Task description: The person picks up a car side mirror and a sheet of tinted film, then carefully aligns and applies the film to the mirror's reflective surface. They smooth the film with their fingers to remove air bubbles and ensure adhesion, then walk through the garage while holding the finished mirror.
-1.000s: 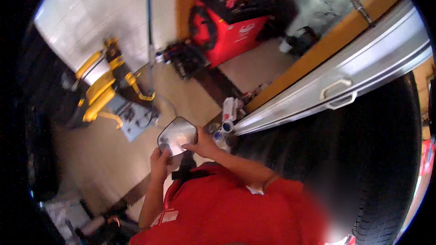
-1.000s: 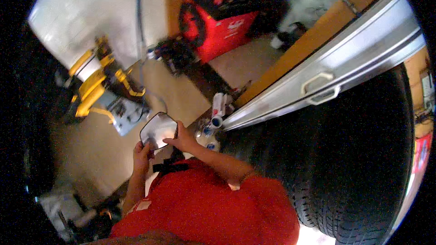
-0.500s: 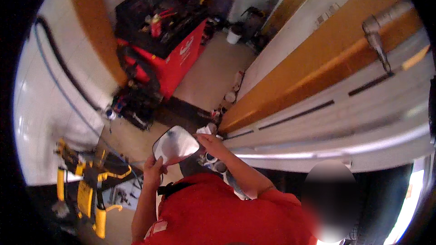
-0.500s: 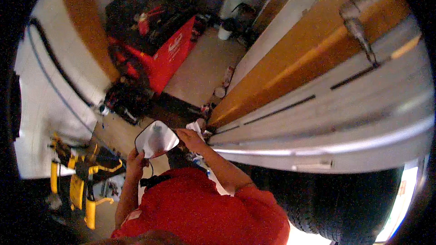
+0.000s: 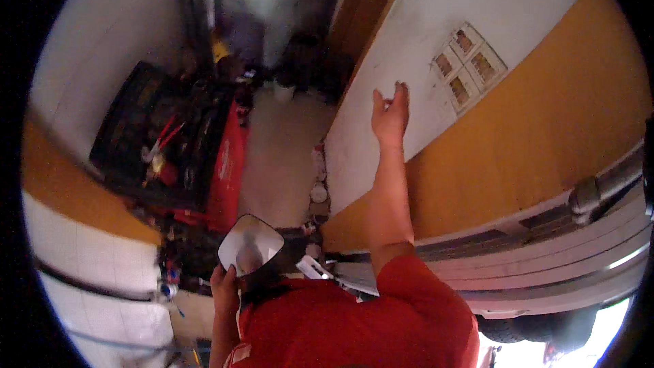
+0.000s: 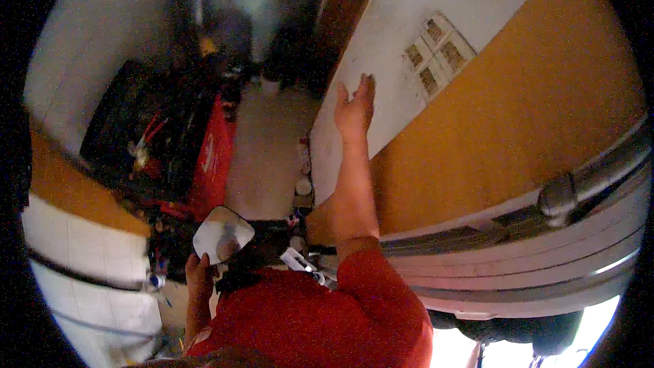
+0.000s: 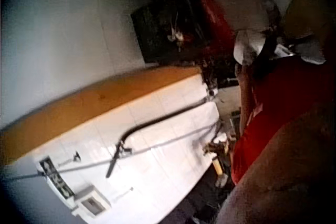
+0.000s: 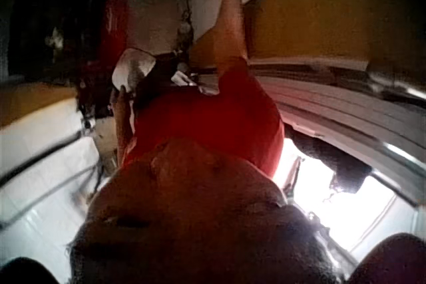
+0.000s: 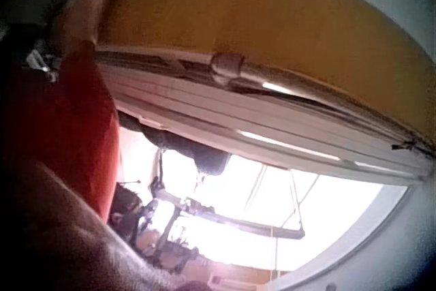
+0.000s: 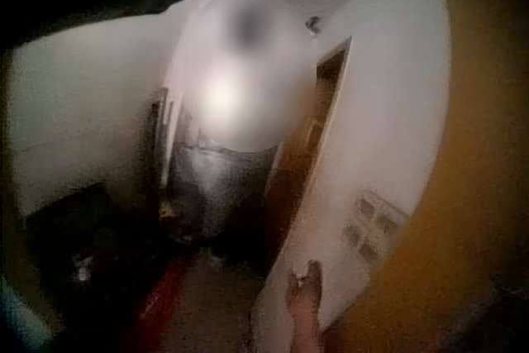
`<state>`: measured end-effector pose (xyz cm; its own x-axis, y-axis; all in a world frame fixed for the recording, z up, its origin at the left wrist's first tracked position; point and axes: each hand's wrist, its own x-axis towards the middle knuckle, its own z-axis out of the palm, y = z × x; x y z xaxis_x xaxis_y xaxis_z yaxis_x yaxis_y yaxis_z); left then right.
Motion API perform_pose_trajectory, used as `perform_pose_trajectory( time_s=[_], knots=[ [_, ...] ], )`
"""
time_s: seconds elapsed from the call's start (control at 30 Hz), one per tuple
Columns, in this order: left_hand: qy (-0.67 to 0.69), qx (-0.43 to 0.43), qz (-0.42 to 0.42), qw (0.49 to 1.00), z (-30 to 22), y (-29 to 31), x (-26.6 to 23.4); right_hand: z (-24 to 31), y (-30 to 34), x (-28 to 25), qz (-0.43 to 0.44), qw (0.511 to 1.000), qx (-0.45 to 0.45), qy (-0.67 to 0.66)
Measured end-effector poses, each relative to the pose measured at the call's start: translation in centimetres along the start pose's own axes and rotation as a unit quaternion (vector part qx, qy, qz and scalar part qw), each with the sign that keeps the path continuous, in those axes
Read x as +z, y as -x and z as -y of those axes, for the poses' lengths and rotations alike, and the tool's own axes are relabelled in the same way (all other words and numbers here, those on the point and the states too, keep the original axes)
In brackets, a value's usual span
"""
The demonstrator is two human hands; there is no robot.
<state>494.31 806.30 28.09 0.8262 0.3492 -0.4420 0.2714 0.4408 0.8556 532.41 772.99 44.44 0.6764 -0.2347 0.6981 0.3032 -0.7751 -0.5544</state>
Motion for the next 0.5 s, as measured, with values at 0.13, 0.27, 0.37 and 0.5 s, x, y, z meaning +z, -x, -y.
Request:
perform_pose_trajectory(
  time_s=[0.13, 0.27, 0.37, 0.5],
  knots=[
    [0.003, -0.01, 0.072, 0.997, -5.1, -8.0, 1.4, 0.5, -9.6, 0.7, -0.085, 0.989, -0.042, 0.118],
    [-0.123, 0.011, 0.084, 0.989, -10.2, -16.3, 4.2, -0.2, -13.8, 1.0, -0.101, 0.962, -0.012, 0.255],
    [-0.058, -0.018, 0.12, 0.991, -13.1, -22.0, 5.8, -2.0, -15.5, 1.9, -0.124, 0.932, 0.011, 0.341],
    [-0.061, -0.052, 0.121, 0.989, -18.0, -27.8, 10.4, -2.1, -16.5, 3.3, -0.12, 0.917, -0.016, 0.379]
  ],
)
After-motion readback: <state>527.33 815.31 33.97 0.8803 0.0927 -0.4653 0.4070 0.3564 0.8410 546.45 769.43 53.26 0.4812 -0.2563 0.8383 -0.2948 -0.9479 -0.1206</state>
